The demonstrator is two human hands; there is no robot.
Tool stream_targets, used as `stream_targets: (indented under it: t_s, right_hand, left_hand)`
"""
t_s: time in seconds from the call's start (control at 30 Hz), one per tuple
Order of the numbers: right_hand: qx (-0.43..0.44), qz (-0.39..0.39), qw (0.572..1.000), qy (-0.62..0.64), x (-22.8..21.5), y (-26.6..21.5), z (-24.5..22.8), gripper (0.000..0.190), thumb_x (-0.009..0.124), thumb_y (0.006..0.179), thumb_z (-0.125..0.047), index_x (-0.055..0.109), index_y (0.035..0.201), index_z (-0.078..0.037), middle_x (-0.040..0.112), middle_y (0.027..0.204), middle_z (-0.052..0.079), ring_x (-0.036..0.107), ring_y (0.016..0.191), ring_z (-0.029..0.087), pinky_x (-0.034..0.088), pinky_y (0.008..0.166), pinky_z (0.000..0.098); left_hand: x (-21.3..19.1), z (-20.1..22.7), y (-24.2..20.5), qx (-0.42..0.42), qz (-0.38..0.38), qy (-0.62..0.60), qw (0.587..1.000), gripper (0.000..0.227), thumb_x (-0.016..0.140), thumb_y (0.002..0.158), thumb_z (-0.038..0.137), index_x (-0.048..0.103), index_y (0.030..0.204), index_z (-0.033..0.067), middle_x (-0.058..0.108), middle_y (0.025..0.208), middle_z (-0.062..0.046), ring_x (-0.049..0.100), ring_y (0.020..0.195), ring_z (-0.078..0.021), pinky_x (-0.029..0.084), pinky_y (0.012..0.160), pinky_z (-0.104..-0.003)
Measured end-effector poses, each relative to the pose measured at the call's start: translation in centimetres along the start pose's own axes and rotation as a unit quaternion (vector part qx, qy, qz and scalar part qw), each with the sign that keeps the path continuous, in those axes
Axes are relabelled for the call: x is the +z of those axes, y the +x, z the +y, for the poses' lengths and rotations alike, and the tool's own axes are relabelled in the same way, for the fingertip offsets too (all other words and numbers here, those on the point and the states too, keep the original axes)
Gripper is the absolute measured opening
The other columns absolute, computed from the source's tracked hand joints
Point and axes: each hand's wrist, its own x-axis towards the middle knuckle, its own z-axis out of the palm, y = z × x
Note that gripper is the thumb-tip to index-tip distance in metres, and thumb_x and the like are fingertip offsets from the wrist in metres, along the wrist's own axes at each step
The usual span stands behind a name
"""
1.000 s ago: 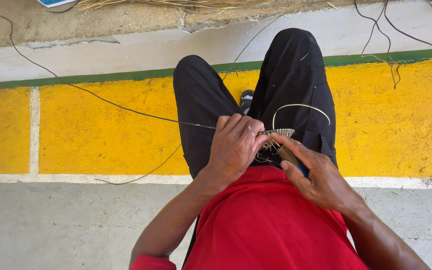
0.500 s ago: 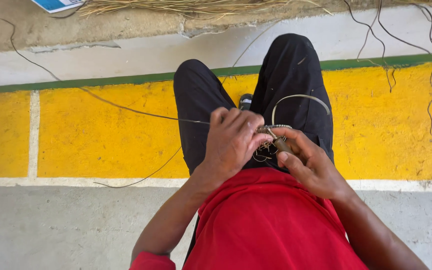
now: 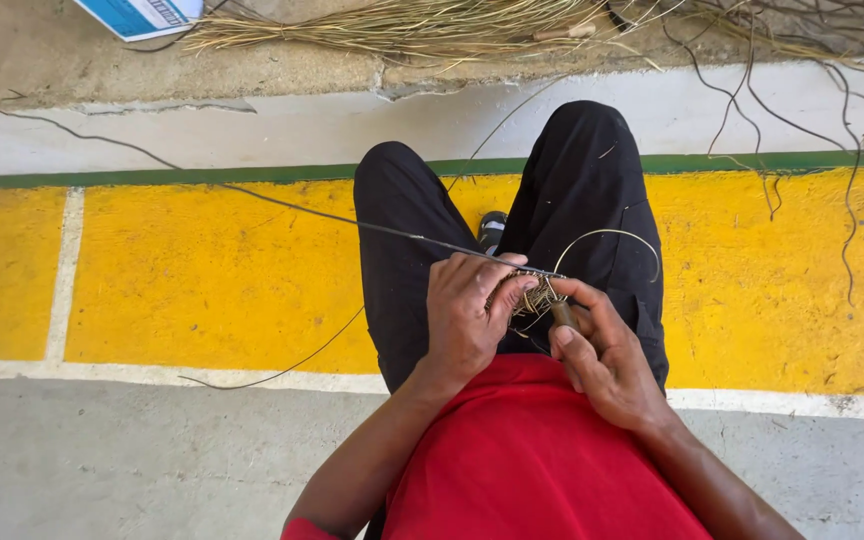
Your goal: Weaving a circular base for a basket using fibrous materials and a sharp needle-like tool.
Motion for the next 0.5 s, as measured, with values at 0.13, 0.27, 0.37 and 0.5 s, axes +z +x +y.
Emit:
stream_targets:
  t_s: [0.13, 0.27, 0.37, 0.5]
  right_hand:
    - [-0.117, 0.04, 0.984, -0.127, -0.7, -0.5, 0.4, 0.048, 0.056, 0.105, -0.016, 0.041, 0.15, -0.004, 0.057, 0.084, 0.0, 0.055, 0.072, 0.003, 0.048, 0.06, 0.0191]
    - [-0.016, 0.021, 0.999, -0.022, -0.7, 0.1, -0.2, 0.05, 0.055, 0.1, -0.017, 0.043, 0.148, -0.007, 0.054, 0.077, 0.001, 0.044, 0.057, 0.004, 0.038, 0.047, 0.0216]
    - [0.073, -0.054, 0.938, 0.334, -1.1, 0.1, 0.2, 0.05, 0.054, 0.1, -0.015, 0.047, 0.148, -0.004, 0.055, 0.08, 0.004, 0.042, 0.049, 0.005, 0.035, 0.043, 0.0206]
    - [-0.083, 0.008, 0.994, -0.068, -1.0, -0.2, -0.9, 0.051, 0.054, 0.102, -0.014, 0.048, 0.152, -0.009, 0.059, 0.109, 0.017, 0.057, 0.084, 0.02, 0.048, 0.07, 0.0314]
  left_hand:
    - [0.9, 0.1, 0.1, -0.018, -0.028, -0.062, 0.998, 0.026, 0.079, 0.089, 0.021, 0.075, 0.113, 0.0119, 0.073, 0.098, 0.002, 0.066, 0.096, -0.0168, 0.044, 0.091, -0.035]
    - [1.3, -0.5, -0.4, -0.022, -0.03, -0.07, 0.997, 0.018, 0.08, 0.091, 0.019, 0.075, 0.107, 0.0154, 0.077, 0.103, 0.004, 0.066, 0.094, -0.014, 0.045, 0.09, -0.033]
    - [1.0, -0.5, 0.0, -0.03, -0.022, -0.078, 0.996, 0.013, 0.079, 0.093, 0.017, 0.074, 0.104, 0.015, 0.077, 0.105, 0.005, 0.068, 0.098, -0.0142, 0.045, 0.094, -0.033]
    - [0.9, -0.1, 0.0, -0.061, -0.028, -0.073, 0.995, 0.012, 0.08, 0.091, 0.018, 0.077, 0.102, 0.0143, 0.077, 0.102, 0.005, 0.066, 0.095, -0.0136, 0.043, 0.091, -0.032]
